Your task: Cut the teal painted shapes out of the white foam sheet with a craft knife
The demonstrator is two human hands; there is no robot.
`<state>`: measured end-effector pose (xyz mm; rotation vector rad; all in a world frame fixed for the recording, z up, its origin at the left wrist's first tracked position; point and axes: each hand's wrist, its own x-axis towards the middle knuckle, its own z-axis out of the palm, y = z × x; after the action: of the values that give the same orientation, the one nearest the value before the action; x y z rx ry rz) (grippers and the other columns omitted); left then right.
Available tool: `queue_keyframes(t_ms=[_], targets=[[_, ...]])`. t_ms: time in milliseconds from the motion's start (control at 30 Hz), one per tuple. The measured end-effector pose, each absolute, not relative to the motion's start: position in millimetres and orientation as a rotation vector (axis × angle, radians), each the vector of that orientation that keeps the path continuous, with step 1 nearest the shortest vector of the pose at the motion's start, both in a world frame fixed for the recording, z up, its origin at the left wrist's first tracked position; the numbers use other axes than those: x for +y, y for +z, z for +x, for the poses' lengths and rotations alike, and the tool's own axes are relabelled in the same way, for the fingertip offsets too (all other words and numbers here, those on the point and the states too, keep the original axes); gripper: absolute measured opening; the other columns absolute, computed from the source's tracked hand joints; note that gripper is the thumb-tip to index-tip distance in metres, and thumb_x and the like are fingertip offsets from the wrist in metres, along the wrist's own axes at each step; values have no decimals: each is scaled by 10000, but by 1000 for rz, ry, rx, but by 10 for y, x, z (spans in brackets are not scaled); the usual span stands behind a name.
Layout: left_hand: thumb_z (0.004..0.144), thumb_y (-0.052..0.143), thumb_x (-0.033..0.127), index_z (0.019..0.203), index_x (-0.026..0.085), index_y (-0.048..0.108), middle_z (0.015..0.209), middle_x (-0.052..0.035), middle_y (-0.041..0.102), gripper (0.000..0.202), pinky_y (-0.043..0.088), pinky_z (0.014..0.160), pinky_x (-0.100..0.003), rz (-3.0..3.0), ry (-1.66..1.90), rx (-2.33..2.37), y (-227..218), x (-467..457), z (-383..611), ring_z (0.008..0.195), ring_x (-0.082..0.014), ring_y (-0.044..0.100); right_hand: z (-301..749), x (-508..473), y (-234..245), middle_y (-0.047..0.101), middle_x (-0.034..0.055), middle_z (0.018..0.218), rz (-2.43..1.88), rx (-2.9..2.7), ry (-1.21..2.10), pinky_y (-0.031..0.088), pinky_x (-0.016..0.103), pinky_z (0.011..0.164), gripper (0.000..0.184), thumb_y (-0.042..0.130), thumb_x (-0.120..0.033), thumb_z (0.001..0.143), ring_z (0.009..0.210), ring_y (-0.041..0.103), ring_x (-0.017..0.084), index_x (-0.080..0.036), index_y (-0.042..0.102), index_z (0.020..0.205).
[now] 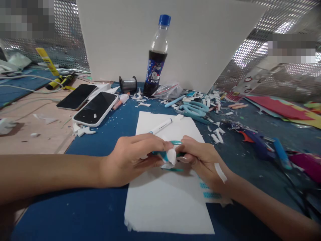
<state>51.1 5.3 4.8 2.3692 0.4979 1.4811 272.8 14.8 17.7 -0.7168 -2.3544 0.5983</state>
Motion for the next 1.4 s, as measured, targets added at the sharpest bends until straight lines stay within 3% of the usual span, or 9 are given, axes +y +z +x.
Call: queue_keyframes(t_ms=[400, 800, 1167, 1400], targets=[[867, 587, 52, 1028, 111, 575, 934, -137, 705, 172, 568, 774, -210, 2343, 1483, 414, 41, 44, 504, 884, -153, 680, 2717, 128, 167, 450, 3, 622, -763, -2327, 641, 330, 286, 577, 408, 304, -439, 989, 631, 407, 144, -186, 550, 785], [853, 597, 41, 1010, 95, 580, 927, -152, 707, 166, 565, 763, -217, 2334, 1463, 391, 40, 46, 516, 872, -162, 681, 2701, 106, 198, 436, 2, 634, -784, -2328, 651, 331, 299, 583, 408, 318, -448, 982, 635, 401, 153, -194, 571, 788], [892, 560, 90, 1043, 158, 566, 969, -124, 713, 166, 584, 797, -249, 2353, 1420, 425, 47, 19, 498, 931, -176, 686, 2677, 91, 181, 427, -4, 607, -786, -2271, 668, 341, 289, 574, 423, 347, -485, 961, 601, 402, 146, -196, 588, 769], [877, 578, 61, 1015, 107, 585, 976, -150, 710, 145, 550, 854, -195, 2374, 1408, 404, 52, 27, 496, 964, -157, 677, 2665, 72, 206, 419, -12, 604, -775, -2261, 660, 335, 278, 572, 417, 358, -473, 960, 585, 380, 136, -187, 580, 752]])
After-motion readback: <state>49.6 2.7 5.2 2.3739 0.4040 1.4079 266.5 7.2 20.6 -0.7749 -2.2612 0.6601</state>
